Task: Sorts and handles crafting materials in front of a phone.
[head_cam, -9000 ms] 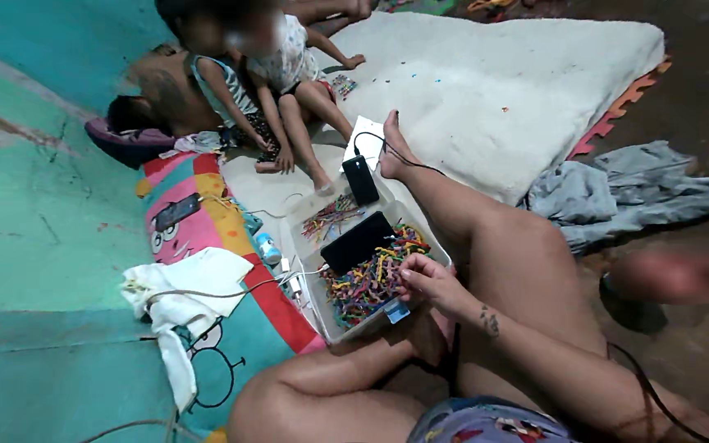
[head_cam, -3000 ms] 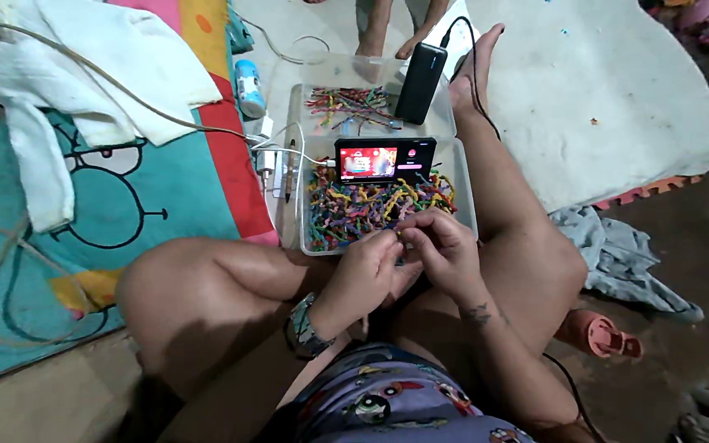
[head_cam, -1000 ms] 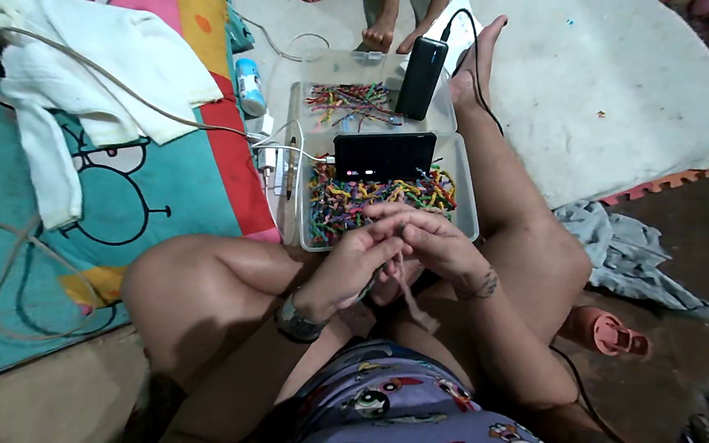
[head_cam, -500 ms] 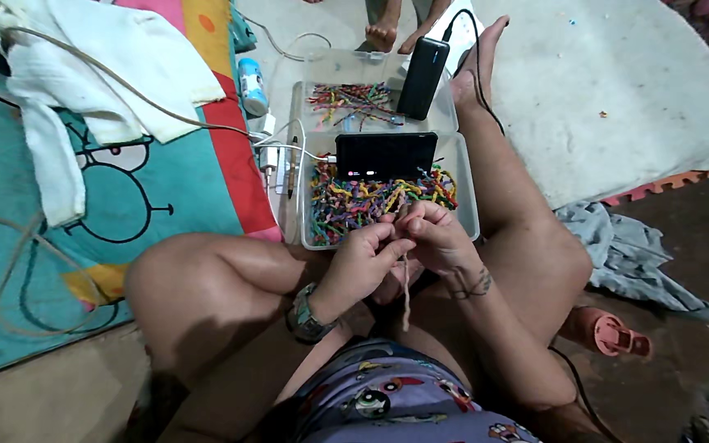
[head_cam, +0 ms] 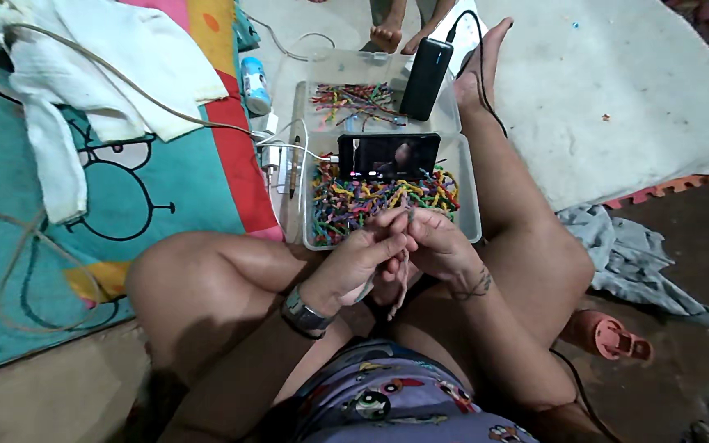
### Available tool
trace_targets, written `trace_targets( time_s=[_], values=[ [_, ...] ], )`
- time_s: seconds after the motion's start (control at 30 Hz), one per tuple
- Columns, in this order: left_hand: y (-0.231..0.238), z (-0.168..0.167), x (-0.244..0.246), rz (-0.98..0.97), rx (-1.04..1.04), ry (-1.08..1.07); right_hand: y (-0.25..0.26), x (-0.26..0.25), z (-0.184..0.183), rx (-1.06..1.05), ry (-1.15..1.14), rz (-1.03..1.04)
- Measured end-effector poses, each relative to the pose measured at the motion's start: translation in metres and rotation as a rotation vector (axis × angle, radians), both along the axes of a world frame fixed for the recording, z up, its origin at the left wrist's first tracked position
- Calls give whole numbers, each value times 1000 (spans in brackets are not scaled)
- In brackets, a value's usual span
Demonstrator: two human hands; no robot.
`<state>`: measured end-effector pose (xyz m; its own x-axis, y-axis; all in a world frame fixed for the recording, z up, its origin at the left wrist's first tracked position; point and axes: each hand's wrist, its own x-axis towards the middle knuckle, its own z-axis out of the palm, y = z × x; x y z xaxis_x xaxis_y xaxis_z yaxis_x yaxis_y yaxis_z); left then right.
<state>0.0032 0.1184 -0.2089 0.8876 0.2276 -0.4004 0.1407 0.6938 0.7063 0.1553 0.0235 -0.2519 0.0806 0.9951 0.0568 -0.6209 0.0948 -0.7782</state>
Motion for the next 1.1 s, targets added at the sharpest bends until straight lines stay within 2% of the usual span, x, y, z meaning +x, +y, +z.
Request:
trace_targets(
  time_s=[0.1,0.17,0.23,0.3,0.37,0.4,0.43,0.47,0.6,0.67,0.73,0.8,0.83,0.97,1.0,1.03,1.1],
  values=[
    [1,-6,0,-94,-172,-77,-2,-2,-2,13,105,-62],
    [-1,-5,0,-82,-127,-99,-2,-4,0,13,198,-74],
    [-5,-1,2,-35,82,-53,-3,-5,3,-3,238,-99],
    [-8,0,3,-19,383,17,-2,-6,4,-38,240,-140],
    [-10,0,4,-25,681,104,-1,-9,5,-139,217,-234],
    [-11,0,4,-18,751,127,-1,-10,6,-194,193,-278],
    [-11,0,4,-10,735,137,0,-10,7,-227,158,-292],
    [-9,2,4,-5,632,131,-1,-9,6,-227,110,-262],
    [-3,-2,1,7,-9,13,-2,6,-1,-32,-16,31],
    [1,-6,0,-54,-189,-37,-2,5,-5,-34,24,-3],
    [3,-7,1,-97,-238,-49,-2,0,-4,-67,82,-87],
    [1,-4,3,-68,-149,3,-3,-6,2,-130,131,-161],
    [-1,-1,4,-43,-41,42,-3,-7,4,-166,143,-193],
    [-8,-4,6,10,732,171,1,-11,7,-262,42,-356],
    [-9,-6,6,20,831,174,2,-12,7,-272,17,-374],
    [-9,-5,6,26,815,168,2,-11,7,-268,-4,-355],
    [-8,-3,6,37,527,117,-1,-4,6,-206,-53,-198]
  ],
)
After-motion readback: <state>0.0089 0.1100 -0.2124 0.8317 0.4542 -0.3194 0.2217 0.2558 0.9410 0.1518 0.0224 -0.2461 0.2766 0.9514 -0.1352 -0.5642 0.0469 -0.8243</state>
